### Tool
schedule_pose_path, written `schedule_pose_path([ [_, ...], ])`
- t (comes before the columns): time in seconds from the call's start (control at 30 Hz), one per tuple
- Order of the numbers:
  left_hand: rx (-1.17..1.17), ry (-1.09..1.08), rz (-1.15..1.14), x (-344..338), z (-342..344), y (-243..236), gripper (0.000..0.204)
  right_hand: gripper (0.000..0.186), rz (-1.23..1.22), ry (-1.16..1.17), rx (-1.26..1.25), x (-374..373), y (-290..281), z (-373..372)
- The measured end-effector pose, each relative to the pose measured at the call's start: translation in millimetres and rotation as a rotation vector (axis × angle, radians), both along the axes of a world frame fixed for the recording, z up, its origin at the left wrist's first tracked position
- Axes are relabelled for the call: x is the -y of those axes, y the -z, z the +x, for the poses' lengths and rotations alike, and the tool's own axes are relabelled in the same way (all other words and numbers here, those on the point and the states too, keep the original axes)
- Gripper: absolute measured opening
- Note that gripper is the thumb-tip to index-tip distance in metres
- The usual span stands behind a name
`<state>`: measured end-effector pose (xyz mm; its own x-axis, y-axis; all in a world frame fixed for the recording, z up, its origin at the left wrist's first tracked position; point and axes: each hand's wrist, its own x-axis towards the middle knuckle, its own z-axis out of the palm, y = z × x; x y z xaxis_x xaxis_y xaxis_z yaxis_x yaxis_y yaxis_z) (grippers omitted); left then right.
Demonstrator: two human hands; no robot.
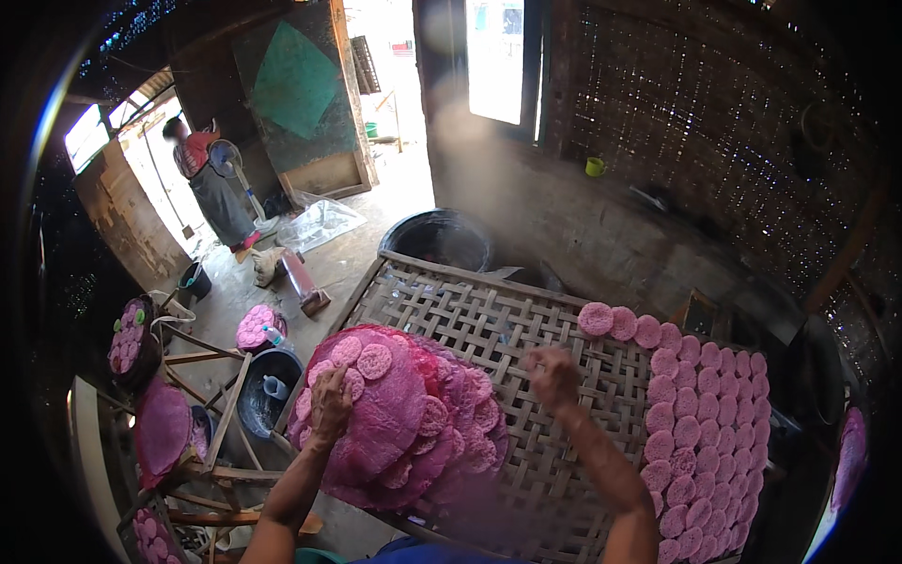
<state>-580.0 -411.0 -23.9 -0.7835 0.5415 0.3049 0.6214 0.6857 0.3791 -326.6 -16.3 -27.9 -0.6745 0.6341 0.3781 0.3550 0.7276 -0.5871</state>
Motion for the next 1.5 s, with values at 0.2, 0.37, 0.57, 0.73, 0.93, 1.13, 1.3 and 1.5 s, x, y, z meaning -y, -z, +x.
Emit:
schedule_pose_path([
  [0.2,0.129,0.000,0.173,-7,-11,-10,0.052,0.040,0.028,-0.384,0.019,133,-13,-65],
  [0.37,0.037,0.002,0.252,0,-23,5,0.054,0.034,-0.102,-0.281,0.152,166,-14,-112],
  [0.57,0.378,0.002,0.366,7,-21,-21,0.041,0.021,-0.336,-0.256,-0.132,194,-55,-106],
  [0.73,0.329,0.368,0.522,-13,31,-73,0.026,0.021,-0.657,-0.120,-0.359,187,-75,-17],
  [0.93,0.547,0.697,0.514,-101,140,-81,0.020,0.029,-0.098,0.437,-0.202,193,-38,108],
  [1.13,0.419,1.171,0.449,-128,220,-74,0.030,0.026,-1.311,0.476,-0.734,197,-12,134],
  [1.3,0.077,0.897,0.356,-172,152,-25,0.042,0.029,-0.985,0.605,-0.736,133,10,145],
  [1.5,-0.148,1.060,0.052,-201,116,24,0.041,0.037,-0.390,0.523,-0.331,-3,16,156],
])
